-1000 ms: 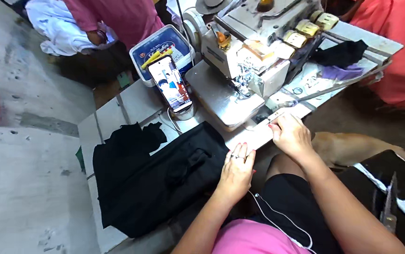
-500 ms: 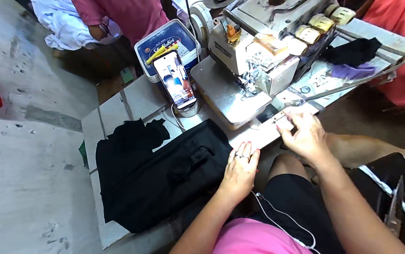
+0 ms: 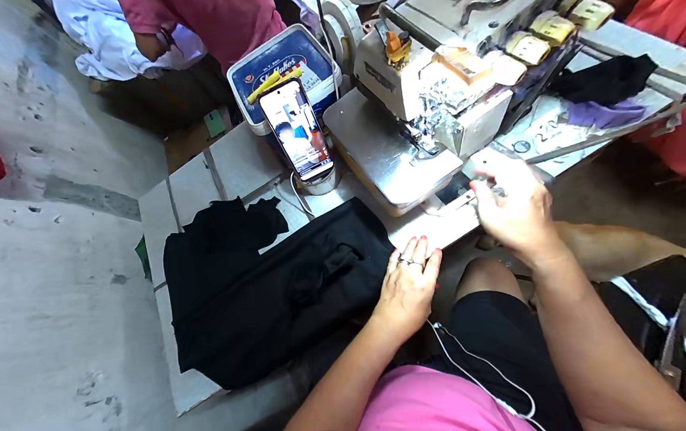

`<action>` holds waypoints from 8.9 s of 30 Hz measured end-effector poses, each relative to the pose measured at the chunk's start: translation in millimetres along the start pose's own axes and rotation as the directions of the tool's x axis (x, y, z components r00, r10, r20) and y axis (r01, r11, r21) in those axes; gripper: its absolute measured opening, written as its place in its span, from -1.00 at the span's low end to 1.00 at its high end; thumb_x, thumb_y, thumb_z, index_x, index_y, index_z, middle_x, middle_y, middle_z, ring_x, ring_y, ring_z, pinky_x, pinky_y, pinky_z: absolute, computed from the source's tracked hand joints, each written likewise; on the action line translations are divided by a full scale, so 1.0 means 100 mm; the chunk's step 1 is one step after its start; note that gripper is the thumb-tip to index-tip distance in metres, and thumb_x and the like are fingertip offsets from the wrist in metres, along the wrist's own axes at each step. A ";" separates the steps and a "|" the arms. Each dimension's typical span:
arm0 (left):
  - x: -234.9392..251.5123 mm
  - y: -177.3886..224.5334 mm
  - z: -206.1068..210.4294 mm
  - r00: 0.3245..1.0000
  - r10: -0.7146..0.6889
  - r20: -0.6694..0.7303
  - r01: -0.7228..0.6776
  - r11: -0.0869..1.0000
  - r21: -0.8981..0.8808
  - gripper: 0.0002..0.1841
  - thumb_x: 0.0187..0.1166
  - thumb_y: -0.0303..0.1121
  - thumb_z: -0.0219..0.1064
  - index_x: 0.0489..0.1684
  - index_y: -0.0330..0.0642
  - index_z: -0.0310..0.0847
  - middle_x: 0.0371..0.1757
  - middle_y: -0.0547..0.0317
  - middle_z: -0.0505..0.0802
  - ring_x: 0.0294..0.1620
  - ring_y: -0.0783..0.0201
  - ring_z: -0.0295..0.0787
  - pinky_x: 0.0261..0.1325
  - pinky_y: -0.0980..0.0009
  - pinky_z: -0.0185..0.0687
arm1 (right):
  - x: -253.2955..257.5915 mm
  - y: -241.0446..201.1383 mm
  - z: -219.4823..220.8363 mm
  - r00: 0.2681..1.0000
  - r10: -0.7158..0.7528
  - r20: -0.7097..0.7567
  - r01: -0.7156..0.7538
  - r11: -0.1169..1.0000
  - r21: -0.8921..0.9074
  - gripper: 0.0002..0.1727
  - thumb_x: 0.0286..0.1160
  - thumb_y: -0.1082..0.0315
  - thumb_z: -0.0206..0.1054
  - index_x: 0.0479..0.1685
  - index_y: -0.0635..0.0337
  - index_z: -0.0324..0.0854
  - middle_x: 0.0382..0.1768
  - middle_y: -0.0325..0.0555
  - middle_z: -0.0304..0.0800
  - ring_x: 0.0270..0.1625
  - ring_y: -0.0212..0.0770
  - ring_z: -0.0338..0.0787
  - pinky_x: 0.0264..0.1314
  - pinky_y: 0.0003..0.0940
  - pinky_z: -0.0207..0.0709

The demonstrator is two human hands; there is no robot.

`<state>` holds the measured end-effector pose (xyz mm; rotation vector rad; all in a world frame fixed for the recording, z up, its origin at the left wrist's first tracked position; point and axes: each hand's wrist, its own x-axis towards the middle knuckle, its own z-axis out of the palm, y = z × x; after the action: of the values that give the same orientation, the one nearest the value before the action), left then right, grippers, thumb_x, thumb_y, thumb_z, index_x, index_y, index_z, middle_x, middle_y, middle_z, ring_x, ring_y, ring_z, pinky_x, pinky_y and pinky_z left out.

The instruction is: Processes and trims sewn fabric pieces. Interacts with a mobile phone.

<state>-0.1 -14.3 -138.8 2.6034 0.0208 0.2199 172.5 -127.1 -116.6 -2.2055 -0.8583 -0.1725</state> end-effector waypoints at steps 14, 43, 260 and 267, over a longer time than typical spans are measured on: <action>0.02 0.00 -0.01 0.999 -0.037 -0.039 0.034 0.997 -0.064 -0.65 0.54 -0.52 0.36 0.25 -0.47 0.73 0.35 -0.38 0.77 0.54 -0.32 0.59 0.61 -0.16 0.39 | -0.06 0.18 0.26 0.998 0.067 0.009 -0.066 0.995 -0.069 -0.67 0.75 0.39 0.15 0.07 0.57 0.67 0.04 0.49 0.74 0.12 0.44 0.77 0.17 0.35 0.57; 0.11 0.05 0.01 0.997 -0.047 -0.060 0.049 0.998 0.036 -0.71 0.53 -0.51 0.36 0.16 -0.44 0.78 0.18 -0.35 0.85 0.39 -0.29 0.73 0.50 -0.13 0.54 | -0.14 0.18 0.45 0.974 -0.147 0.174 0.162 0.984 -0.073 -0.70 0.50 0.24 0.42 -0.21 0.38 0.84 -0.05 0.35 0.79 0.16 0.47 0.68 0.15 0.37 0.49; 1.20 -0.44 -1.31 0.961 -0.001 0.276 0.148 0.844 -0.515 -0.82 0.54 -0.48 0.35 -0.52 -0.10 0.66 -0.60 0.49 0.66 -0.54 0.71 0.54 -0.41 0.75 0.43 | -0.01 -0.40 -0.10 0.967 0.079 0.241 -0.210 0.783 0.586 -0.81 0.65 0.28 0.28 -0.05 0.18 0.73 -0.61 -0.56 0.48 -0.59 -0.75 0.41 -0.50 -0.81 0.30; 1.18 -0.44 -1.32 0.965 0.032 0.261 0.099 0.876 -0.472 -0.85 0.51 -0.49 0.35 -0.50 -0.12 0.68 -0.58 0.50 0.65 -0.54 0.74 0.53 -0.41 0.78 0.41 | 0.05 -0.41 -0.10 0.976 0.039 0.216 -0.146 0.852 0.503 -0.80 0.63 0.22 0.31 -0.17 0.16 0.73 -0.64 -0.53 0.44 -0.61 -0.74 0.33 -0.53 -0.79 0.21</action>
<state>96.3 96.4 -30.6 2.1080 -0.0735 -0.1237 152.4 -111.0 -83.0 -1.7618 -0.7891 0.3044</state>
